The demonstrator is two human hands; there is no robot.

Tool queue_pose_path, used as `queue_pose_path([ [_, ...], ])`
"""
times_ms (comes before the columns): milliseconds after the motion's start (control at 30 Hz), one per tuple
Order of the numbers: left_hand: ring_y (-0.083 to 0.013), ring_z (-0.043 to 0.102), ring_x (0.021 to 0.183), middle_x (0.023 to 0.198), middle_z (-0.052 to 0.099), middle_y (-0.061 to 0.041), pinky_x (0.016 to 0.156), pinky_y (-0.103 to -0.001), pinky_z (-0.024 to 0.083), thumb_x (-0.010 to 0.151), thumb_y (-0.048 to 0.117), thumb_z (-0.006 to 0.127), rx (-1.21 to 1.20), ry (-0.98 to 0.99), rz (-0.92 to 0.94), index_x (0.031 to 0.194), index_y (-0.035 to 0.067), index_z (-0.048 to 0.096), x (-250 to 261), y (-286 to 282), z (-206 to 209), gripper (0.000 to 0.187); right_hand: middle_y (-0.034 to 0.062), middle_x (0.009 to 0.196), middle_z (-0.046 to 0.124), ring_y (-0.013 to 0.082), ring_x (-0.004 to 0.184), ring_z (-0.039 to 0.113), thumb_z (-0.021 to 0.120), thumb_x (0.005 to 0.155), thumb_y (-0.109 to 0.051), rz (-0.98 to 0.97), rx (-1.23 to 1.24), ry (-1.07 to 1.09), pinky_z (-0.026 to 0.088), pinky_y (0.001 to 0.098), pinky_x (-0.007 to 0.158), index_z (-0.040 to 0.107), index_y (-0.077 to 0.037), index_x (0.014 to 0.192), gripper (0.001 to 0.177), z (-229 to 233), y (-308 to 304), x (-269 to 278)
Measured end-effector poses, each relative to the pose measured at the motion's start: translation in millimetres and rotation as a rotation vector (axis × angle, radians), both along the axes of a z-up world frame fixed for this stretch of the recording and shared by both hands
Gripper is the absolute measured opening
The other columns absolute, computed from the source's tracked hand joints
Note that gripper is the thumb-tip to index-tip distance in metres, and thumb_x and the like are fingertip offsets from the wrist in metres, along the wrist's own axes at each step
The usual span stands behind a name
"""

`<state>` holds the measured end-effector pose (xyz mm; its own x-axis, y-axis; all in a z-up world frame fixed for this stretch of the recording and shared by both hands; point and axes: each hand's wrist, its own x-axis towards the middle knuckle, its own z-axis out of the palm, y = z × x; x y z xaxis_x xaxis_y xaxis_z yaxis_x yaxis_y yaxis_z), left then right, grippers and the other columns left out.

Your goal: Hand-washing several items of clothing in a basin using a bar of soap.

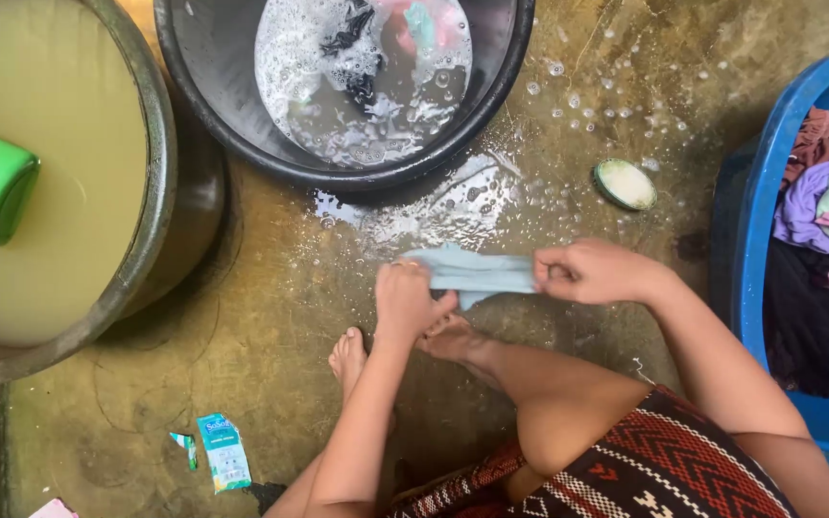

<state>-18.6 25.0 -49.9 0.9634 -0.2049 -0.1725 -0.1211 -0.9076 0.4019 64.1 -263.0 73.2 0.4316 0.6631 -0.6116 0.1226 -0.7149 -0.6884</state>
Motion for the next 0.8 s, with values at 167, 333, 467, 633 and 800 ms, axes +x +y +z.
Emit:
queue_pose_path([
  [167, -0.0302, 0.068, 0.092, 0.112, 0.073, -0.017, 0.086, -0.045, 0.044, 0.071, 0.039, 0.063, 0.224, -0.249, 0.195, 0.127, -0.001, 0.063, -17, 7, -6, 0.068, 0.0125, 0.077, 0.072, 0.0323, 0.073, 0.071, 0.062, 0.093, -0.043, 0.036, -0.423, -0.534, 0.055, 0.0460, 0.067, 0.065, -0.023, 0.125, 0.038, -52, -4, -27],
  [333, -0.0322, 0.071, 0.076, 0.113, 0.073, -0.017, 0.073, -0.046, 0.048, 0.081, 0.027, 0.058, 0.203, -0.239, 0.396, 0.132, 0.001, 0.058, -10, 7, 24, 0.057, 0.0115, 0.083, 0.073, 0.0320, 0.080, 0.073, 0.076, 0.077, -0.057, -0.005, -0.568, -0.626, 0.058, 0.0445, 0.068, 0.048, -0.021, 0.145, 0.083, -21, 27, -29],
  [467, -0.0368, 0.071, 0.067, 0.091, 0.072, -0.017, 0.059, -0.047, 0.053, 0.094, 0.030, 0.064, 0.174, -0.084, 0.605, 0.131, -0.001, 0.054, -5, 19, 7, 0.049, 0.0105, 0.103, 0.069, 0.0297, 0.104, 0.067, 0.082, 0.072, -0.048, 0.027, -0.644, -0.674, 0.049, 0.0433, 0.089, 0.043, -0.027, 0.151, 0.091, -12, 39, -30],
  [633, -0.0317, 0.070, 0.066, 0.075, 0.071, -0.015, 0.061, -0.042, 0.053, 0.094, 0.030, 0.071, 0.053, -0.049, 0.749, 0.115, 0.009, 0.070, 2, 49, 0, 0.030, 0.0079, 0.124, 0.062, 0.0267, 0.126, 0.055, 0.075, 0.080, -0.031, 0.137, -0.673, -0.925, 0.036, 0.0423, 0.110, 0.046, -0.031, 0.149, 0.075, -29, 31, -31],
  [800, -0.0175, 0.058, 0.071, 0.089, 0.064, -0.004, 0.060, -0.028, 0.047, 0.083, -0.001, 0.063, -0.643, 0.032, 0.896, 0.095, 0.009, 0.077, 9, 84, -8, 0.020, 0.0065, 0.135, 0.057, 0.0283, 0.136, 0.045, 0.065, 0.077, -0.019, 0.274, -0.602, -1.247, 0.026, 0.0428, 0.119, 0.058, -0.030, 0.139, 0.063, -28, 22, -18],
])
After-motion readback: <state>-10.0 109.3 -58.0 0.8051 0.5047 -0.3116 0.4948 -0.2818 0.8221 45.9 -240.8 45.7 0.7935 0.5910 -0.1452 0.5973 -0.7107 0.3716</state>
